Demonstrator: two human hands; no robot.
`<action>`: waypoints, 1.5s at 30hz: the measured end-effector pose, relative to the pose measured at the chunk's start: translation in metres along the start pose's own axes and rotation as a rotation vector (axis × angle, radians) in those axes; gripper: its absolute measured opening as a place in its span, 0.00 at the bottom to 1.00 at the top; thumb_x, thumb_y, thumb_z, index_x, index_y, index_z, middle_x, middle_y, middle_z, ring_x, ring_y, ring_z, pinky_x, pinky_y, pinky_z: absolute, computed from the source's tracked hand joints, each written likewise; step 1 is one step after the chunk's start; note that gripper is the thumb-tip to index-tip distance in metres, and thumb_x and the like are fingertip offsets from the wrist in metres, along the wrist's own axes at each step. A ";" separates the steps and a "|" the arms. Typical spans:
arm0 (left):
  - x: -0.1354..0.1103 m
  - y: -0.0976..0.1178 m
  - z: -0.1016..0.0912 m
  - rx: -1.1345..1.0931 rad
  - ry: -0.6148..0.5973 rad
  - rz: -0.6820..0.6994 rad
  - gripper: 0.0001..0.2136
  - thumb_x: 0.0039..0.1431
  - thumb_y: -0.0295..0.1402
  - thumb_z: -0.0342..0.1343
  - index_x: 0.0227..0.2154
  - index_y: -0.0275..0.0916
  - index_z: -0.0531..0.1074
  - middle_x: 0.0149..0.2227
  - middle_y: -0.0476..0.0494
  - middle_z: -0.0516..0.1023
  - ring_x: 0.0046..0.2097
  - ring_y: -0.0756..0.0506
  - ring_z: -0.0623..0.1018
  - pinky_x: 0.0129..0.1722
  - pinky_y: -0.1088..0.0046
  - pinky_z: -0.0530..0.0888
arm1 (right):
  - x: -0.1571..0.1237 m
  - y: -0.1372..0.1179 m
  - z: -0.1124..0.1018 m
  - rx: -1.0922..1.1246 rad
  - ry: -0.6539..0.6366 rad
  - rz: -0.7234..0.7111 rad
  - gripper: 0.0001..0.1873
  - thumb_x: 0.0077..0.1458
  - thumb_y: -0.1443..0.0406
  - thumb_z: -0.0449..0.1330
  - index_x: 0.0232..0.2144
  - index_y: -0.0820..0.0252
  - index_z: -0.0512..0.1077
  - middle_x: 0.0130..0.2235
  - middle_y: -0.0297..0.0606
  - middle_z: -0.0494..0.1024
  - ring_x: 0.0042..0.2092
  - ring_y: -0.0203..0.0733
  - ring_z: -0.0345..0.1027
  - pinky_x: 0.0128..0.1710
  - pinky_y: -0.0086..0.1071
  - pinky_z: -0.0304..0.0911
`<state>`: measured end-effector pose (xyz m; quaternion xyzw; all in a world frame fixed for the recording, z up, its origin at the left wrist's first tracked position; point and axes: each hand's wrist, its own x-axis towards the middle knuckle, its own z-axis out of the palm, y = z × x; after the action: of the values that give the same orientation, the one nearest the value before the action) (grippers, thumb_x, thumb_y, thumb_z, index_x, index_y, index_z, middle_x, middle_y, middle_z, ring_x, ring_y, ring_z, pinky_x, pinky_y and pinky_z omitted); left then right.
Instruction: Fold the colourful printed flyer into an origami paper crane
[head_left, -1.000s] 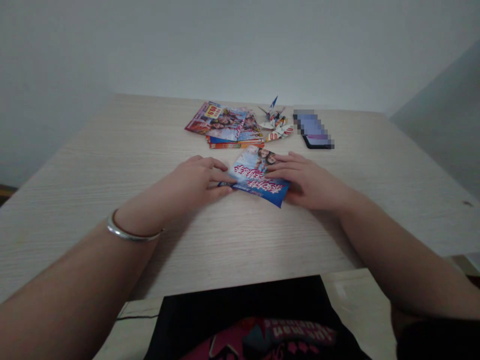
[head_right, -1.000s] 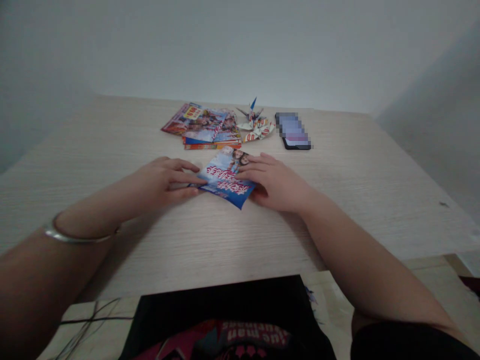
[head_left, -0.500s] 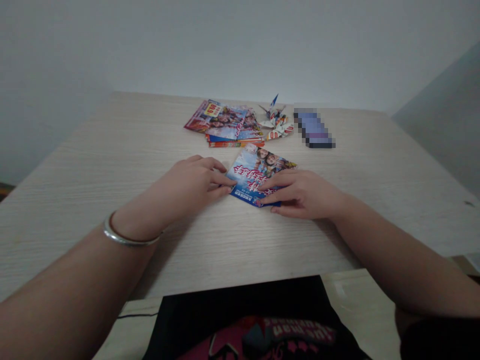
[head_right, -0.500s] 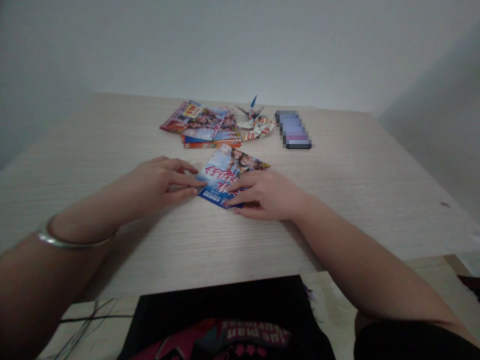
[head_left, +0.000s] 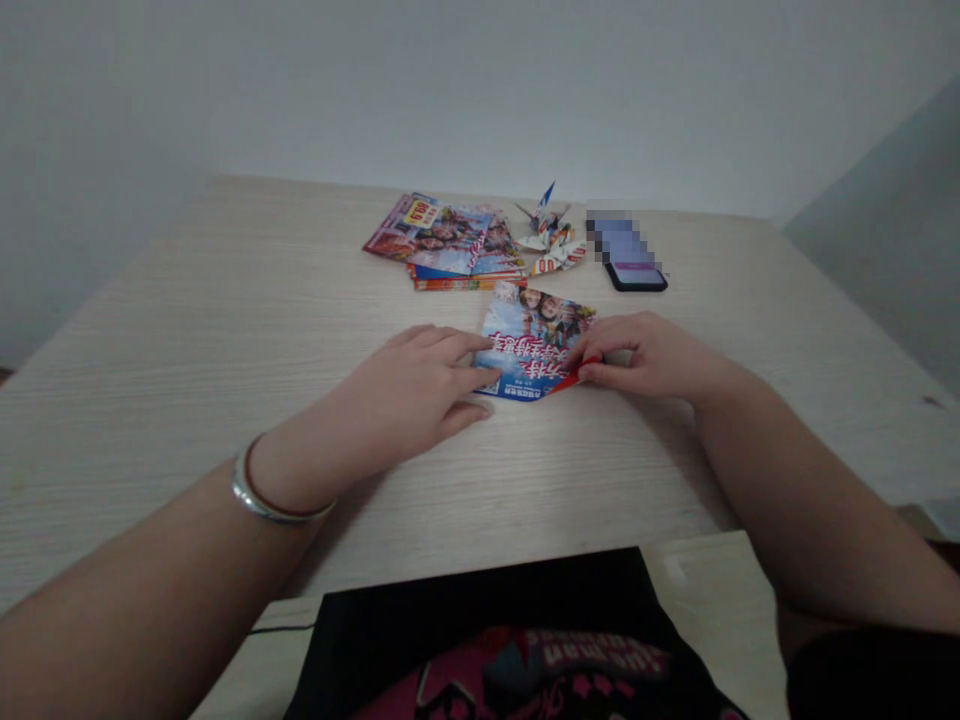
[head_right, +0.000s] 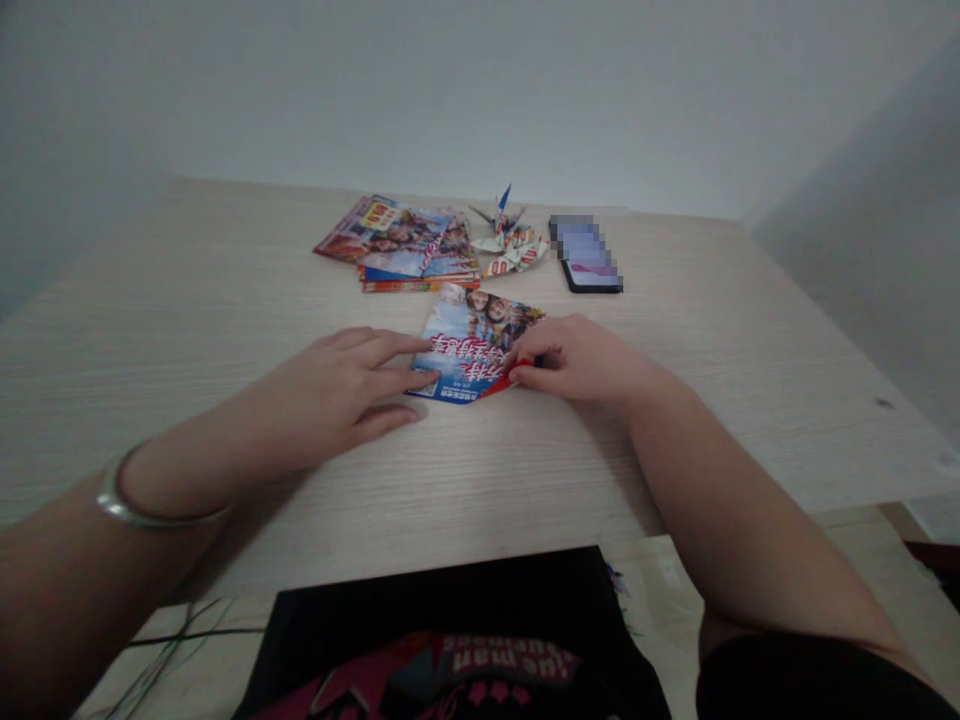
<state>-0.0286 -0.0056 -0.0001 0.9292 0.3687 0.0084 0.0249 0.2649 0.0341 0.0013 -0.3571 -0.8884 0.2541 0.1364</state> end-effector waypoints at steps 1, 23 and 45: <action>0.001 0.000 0.001 -0.017 0.008 -0.030 0.19 0.69 0.43 0.49 0.56 0.44 0.75 0.62 0.38 0.72 0.62 0.35 0.71 0.64 0.52 0.63 | 0.000 0.001 0.000 0.000 0.023 0.017 0.12 0.59 0.58 0.60 0.36 0.54 0.82 0.38 0.38 0.85 0.39 0.41 0.76 0.43 0.36 0.69; 0.010 -0.007 0.015 -0.337 0.221 -0.173 0.12 0.57 0.26 0.54 0.39 0.41 0.81 0.37 0.45 0.83 0.41 0.43 0.79 0.50 0.63 0.73 | 0.003 -0.010 0.009 -0.098 0.102 0.095 0.11 0.61 0.59 0.60 0.33 0.53 0.81 0.30 0.33 0.82 0.31 0.37 0.72 0.33 0.32 0.62; 0.007 -0.005 0.014 -0.310 0.199 -0.114 0.11 0.63 0.35 0.55 0.44 0.38 0.77 0.34 0.44 0.77 0.38 0.43 0.74 0.41 0.66 0.70 | 0.024 0.003 0.035 -0.300 0.168 0.087 0.11 0.63 0.62 0.56 0.35 0.60 0.77 0.37 0.42 0.82 0.40 0.44 0.73 0.41 0.34 0.63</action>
<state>-0.0263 0.0025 -0.0148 0.8864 0.4156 0.1556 0.1318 0.2346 0.0406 -0.0280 -0.4314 -0.8856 0.0938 0.1444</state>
